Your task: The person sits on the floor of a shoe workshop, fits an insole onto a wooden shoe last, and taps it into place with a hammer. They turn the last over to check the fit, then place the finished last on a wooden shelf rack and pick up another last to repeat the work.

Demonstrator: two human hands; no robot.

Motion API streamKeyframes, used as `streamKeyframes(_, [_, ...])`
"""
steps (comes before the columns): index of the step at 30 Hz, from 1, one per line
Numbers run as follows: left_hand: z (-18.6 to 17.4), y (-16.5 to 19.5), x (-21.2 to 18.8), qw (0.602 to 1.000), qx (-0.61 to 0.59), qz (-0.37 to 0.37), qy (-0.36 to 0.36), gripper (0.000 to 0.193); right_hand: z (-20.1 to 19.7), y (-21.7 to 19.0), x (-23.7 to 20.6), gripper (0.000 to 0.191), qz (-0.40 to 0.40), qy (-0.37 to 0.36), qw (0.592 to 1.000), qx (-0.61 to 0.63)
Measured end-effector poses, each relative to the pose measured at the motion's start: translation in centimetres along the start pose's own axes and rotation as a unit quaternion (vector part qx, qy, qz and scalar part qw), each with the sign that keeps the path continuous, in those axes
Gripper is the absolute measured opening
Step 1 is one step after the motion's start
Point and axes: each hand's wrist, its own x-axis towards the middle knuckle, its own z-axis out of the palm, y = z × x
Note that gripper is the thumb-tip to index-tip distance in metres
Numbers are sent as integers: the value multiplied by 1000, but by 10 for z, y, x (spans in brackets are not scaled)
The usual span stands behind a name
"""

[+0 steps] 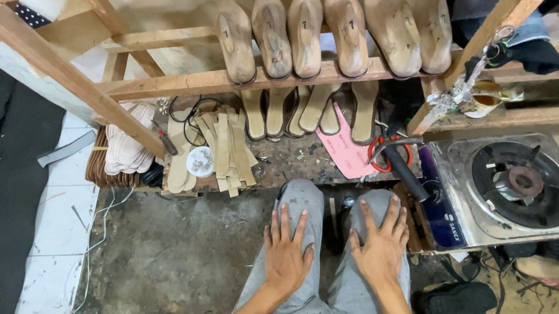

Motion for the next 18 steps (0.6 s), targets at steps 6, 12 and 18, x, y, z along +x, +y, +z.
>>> streamKeyframes(6, [4,1,5,1000,-11,-21,-19,80,2,3,2,72,2,2,1000,2])
streamKeyframes(12, [15,-7,33,999,-33,-9,-17,80,6,2,6,75,1,-12,1000,-14])
streamKeyframes(18, [30,-4,82,999,-17,-15,-30,70,9,0,16,79,-12,-16,999,-30])
